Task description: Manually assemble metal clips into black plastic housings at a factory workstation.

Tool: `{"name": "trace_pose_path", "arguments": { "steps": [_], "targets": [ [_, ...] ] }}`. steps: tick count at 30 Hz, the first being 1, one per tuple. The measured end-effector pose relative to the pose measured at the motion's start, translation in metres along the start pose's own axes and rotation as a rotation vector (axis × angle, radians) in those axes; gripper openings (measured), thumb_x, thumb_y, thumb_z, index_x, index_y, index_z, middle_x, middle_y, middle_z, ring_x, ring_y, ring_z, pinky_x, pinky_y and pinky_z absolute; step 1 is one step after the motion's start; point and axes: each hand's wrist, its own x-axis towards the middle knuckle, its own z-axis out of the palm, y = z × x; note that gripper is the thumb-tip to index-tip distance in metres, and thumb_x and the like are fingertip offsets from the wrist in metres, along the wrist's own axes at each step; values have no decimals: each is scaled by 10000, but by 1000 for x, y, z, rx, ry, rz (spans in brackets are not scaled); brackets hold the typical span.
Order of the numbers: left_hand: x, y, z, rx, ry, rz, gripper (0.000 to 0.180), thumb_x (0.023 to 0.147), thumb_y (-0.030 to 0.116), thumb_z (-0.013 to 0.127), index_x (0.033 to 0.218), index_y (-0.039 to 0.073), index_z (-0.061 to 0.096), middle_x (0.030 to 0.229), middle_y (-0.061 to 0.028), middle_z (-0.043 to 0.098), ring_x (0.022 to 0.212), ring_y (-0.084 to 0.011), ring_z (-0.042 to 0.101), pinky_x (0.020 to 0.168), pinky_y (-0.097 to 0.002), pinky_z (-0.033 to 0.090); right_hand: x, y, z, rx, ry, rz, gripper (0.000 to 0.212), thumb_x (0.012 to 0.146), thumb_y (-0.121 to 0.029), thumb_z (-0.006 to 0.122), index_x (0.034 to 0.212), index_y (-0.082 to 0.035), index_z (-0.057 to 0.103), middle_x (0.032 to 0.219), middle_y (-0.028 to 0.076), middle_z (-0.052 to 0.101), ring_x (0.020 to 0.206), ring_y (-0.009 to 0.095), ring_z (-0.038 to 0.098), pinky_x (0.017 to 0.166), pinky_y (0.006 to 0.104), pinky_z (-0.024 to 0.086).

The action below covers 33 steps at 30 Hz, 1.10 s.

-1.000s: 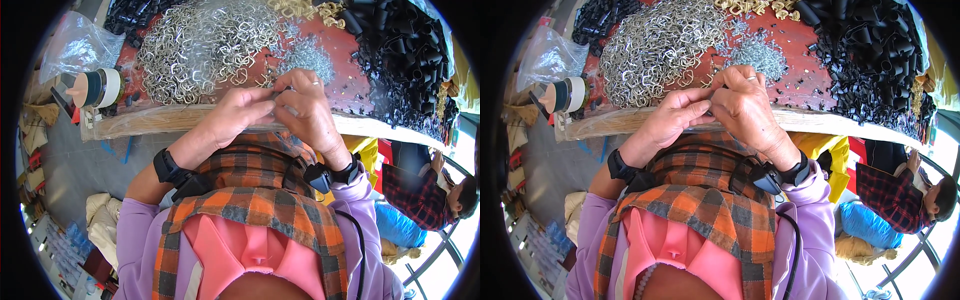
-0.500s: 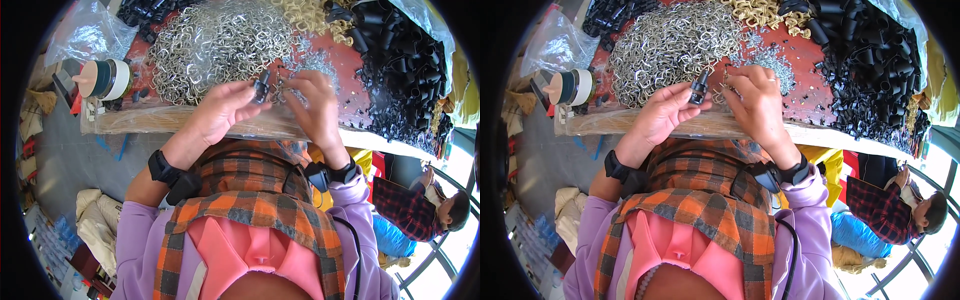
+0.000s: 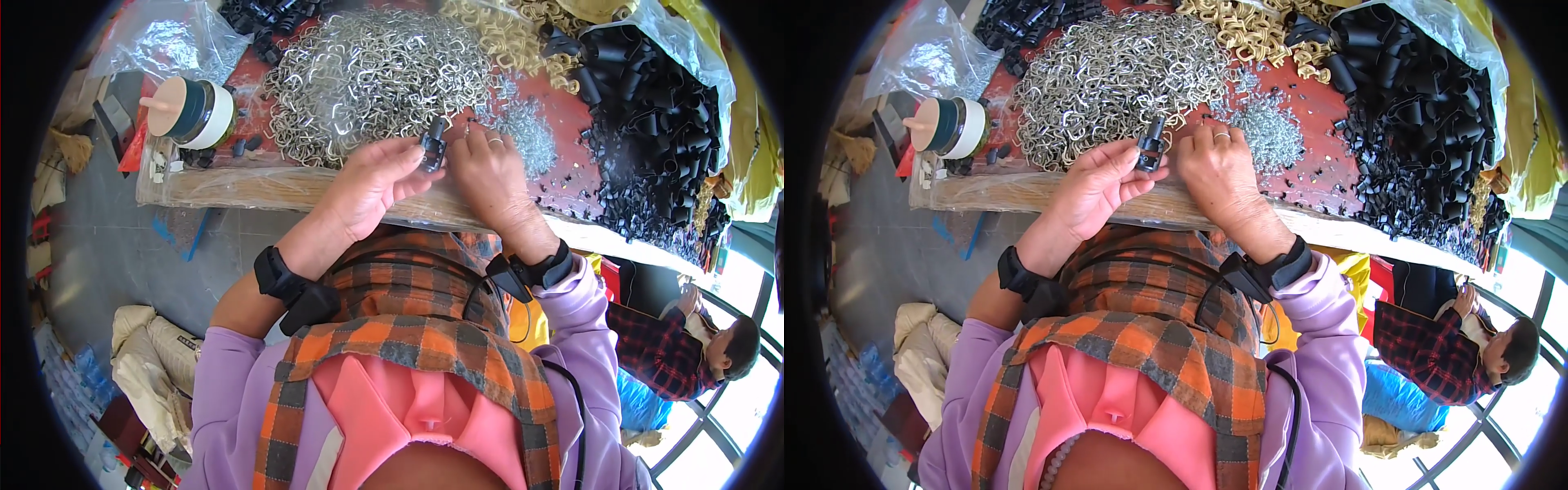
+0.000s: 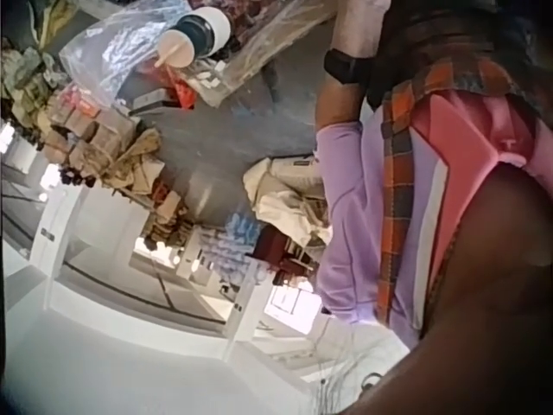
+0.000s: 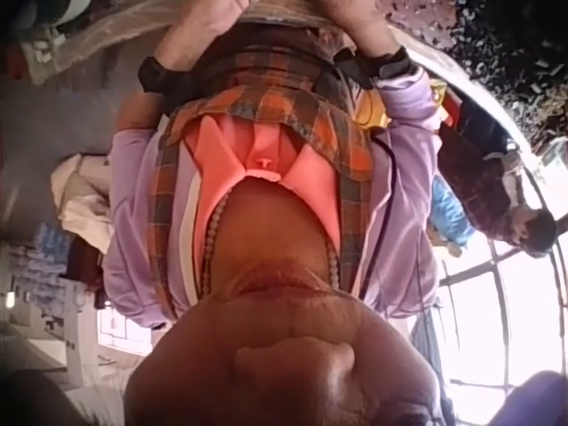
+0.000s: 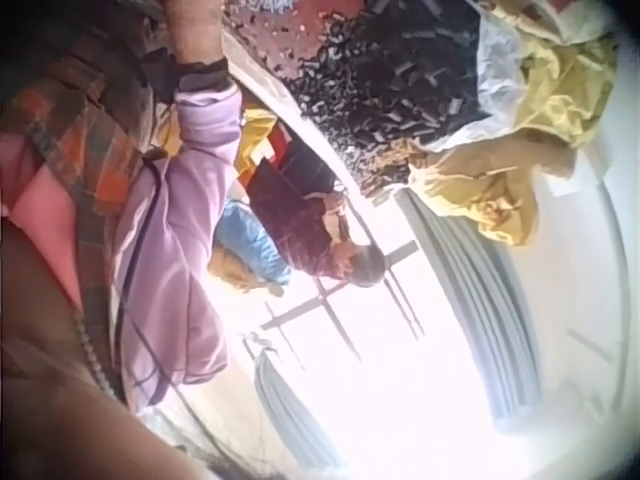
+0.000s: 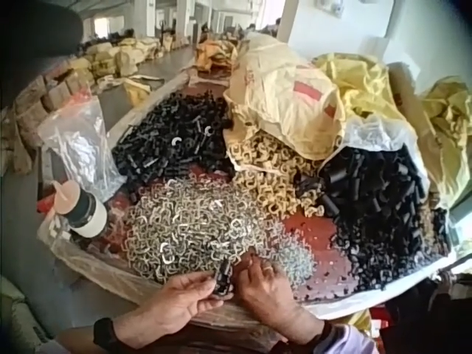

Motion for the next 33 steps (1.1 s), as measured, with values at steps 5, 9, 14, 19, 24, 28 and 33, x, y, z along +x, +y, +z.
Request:
{"name": "trace_pose_path", "arguments": {
  "steps": [5, 9, 14, 19, 24, 28, 33],
  "targets": [
    [1, -3, -1, 41, 7, 9, 246, 832, 139, 465, 1032, -1, 488, 972, -134, 552, 905, -191, 540, 776, -269, 437, 0, 11, 1, 100, -2, -19, 82, 647, -100, 551, 642, -66, 476, 619, 43, 473, 588, 187, 519, 534, 282, 410],
    [4, -8, 2, -22, 11, 32, 253, 830, 140, 468, 1037, -5, 483, 992, -127, 543, 945, -184, 516, 813, -278, 417, -4, 17, -8, 689, -22, 295, 83, 725, -97, 543, 712, -19, 515, 640, 32, 512, 588, 142, 511, 551, 250, 412],
    [11, -11, 9, -73, -74, 68, 267, 829, 140, 469, 1050, -10, 476, 1015, -123, 533, 970, -184, 499, 855, -302, 389, -16, 5, -17, 1534, 46, 687, 169, 816, -141, 501, 828, 22, 546, 694, 15, 546, 610, 76, 473, 551, 208, 398],
    [16, -13, 15, -79, -154, 122, 281, 827, 139, 470, 1063, -15, 467, 1028, -122, 527, 975, -189, 496, 885, -331, 367, -23, 5, -16, 1554, 63, 638, 159, 820, -133, 503, 832, 17, 553, 689, 7, 539, 603, 61, 459, 534, 190, 382],
    [18, -12, 20, -40, -202, 164, 292, 820, 141, 481, 1064, -18, 465, 1029, -127, 527, 986, -196, 489, 897, -345, 358, -27, 8, -15, 1410, -6, 602, 131, 816, -120, 506, 825, 6, 540, 670, -8, 521, 589, 53, 451, 531, 178, 368],
    [20, -14, 22, -50, -225, 155, 297, 815, 144, 489, 1060, -22, 465, 1027, -135, 526, 993, -207, 485, 899, -346, 358, -30, 11, -11, 1550, -5, 663, 112, 808, -121, 520, 818, -10, 519, 645, -27, 496, 570, 40, 433, 510, 168, 350],
    [20, -17, 19, -99, -259, 124, 293, 814, 143, 491, 1057, -18, 468, 1018, -141, 529, 995, -222, 486, 896, -343, 365, -30, 20, -22, 1752, -107, 665, 107, 809, -122, 514, 810, -17, 495, 632, -41, 464, 553, 23, 395, 498, 162, 333]
  ]
}}
